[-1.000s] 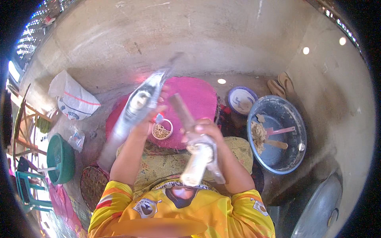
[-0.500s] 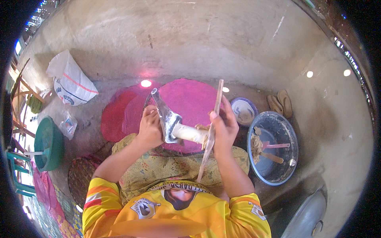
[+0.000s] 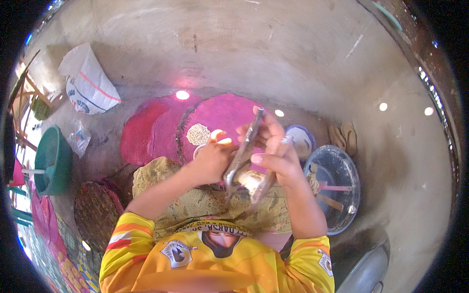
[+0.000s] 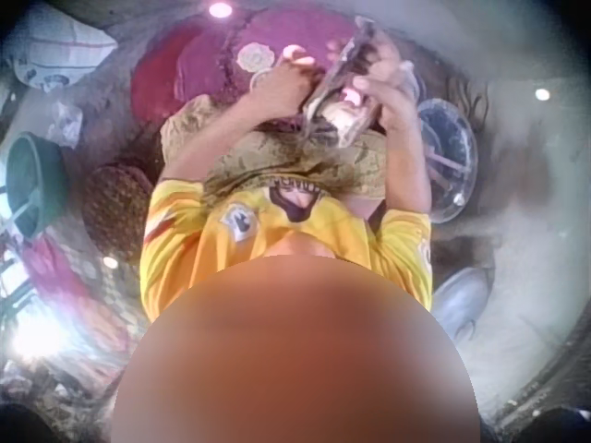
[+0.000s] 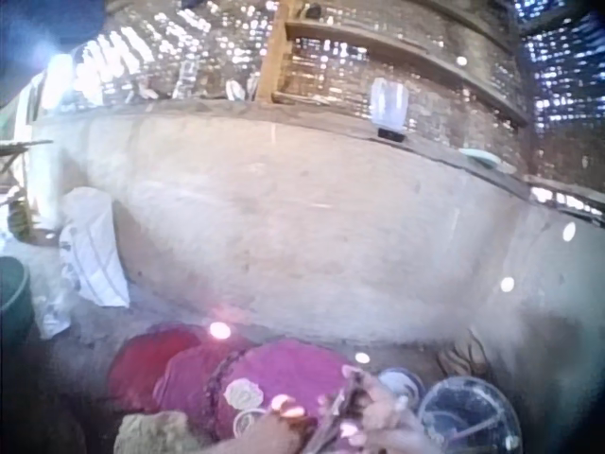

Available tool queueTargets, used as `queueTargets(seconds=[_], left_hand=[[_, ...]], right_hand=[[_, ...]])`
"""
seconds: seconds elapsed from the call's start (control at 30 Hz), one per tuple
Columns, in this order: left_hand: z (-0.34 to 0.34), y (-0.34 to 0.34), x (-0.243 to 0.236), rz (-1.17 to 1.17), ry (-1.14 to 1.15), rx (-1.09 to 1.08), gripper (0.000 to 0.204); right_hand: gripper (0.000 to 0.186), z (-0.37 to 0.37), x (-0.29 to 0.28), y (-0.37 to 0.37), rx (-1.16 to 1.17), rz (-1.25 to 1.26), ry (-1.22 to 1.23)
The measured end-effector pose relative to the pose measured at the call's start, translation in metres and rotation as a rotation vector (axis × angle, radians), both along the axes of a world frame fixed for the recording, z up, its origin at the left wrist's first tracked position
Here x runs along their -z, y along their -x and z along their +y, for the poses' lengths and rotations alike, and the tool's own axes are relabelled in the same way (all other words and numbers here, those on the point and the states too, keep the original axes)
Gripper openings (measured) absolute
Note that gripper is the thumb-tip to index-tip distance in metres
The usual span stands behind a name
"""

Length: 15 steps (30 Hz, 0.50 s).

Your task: The person scoops dough from a metal bowl and uses a manual cookie press to extrude patterned cookies onto a pink mat. They repeatedly fill the press, squeeze the handle, and place each cookie in a row.

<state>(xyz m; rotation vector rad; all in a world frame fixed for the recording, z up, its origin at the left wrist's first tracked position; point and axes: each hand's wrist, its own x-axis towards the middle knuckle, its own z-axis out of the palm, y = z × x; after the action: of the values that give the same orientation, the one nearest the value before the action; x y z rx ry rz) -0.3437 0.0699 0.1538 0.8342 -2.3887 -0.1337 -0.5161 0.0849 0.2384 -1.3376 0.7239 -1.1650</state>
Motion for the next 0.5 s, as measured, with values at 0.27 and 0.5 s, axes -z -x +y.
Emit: queueTargets(seconds=[0.27,0.5], left_hand=[[0.057,0.054,0.049,1.380,-1.664,0.550,0.074],[0.058,0.050,0.073,1.378,-2.173,1.530,0.106]], right_hand=[[0.075,-0.047,-0.029,0.021,-0.092,-0.138,-0.153],[0.058,-0.113,0.036,-0.012,-0.279,-0.125,-0.471]])
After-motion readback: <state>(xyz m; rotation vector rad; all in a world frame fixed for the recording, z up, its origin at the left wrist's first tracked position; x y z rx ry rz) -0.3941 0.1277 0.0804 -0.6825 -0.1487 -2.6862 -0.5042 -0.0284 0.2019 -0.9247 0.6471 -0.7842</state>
